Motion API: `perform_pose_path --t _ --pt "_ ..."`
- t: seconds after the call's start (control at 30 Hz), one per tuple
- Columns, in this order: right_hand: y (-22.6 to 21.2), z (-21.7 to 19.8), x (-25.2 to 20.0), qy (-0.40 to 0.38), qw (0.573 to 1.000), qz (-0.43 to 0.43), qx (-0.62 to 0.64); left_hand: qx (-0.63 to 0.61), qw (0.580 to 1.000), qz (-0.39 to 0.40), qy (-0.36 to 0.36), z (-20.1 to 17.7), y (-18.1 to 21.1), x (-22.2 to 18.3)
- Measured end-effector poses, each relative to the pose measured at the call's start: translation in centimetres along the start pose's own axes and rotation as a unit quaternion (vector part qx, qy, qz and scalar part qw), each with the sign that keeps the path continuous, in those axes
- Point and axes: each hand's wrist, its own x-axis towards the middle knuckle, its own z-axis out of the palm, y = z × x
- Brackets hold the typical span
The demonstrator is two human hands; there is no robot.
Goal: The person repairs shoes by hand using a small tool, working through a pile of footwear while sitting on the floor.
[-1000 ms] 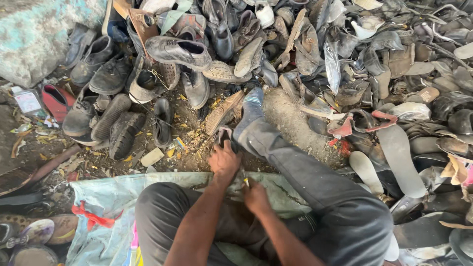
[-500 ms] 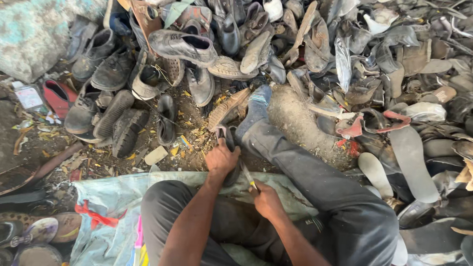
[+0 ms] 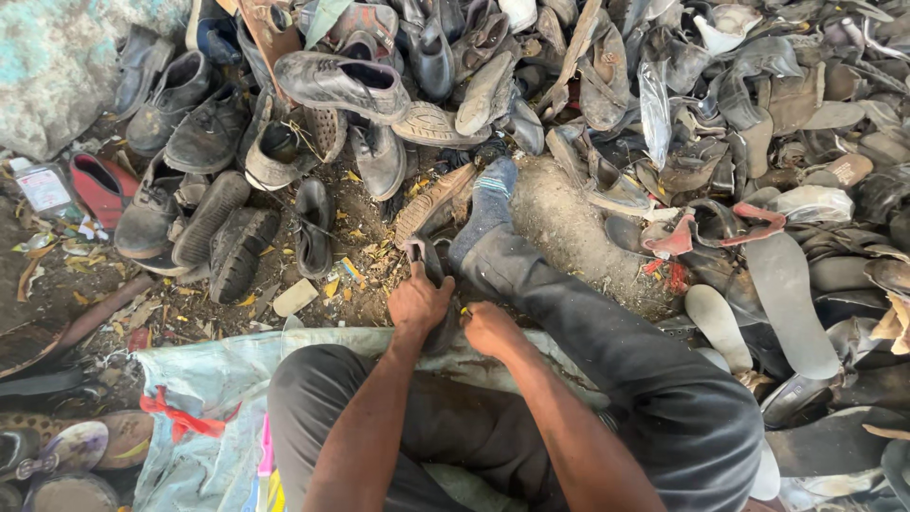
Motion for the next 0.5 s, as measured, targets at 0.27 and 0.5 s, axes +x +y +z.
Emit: perform_pose_path --t 0.27,0.5 --pt "-1.3 0.5 -8.6 -0.024 0.99 0.035 0.133 -0.023 1.0 -0.005 -0.007 -0.3 -1.1 -0.1" --pt "-2.1 1.8 -5.7 -0.039 0.986 0.105 0.123 -0.046 0.999 -0.003 -0.008 -0.2 -1.7 0.1"
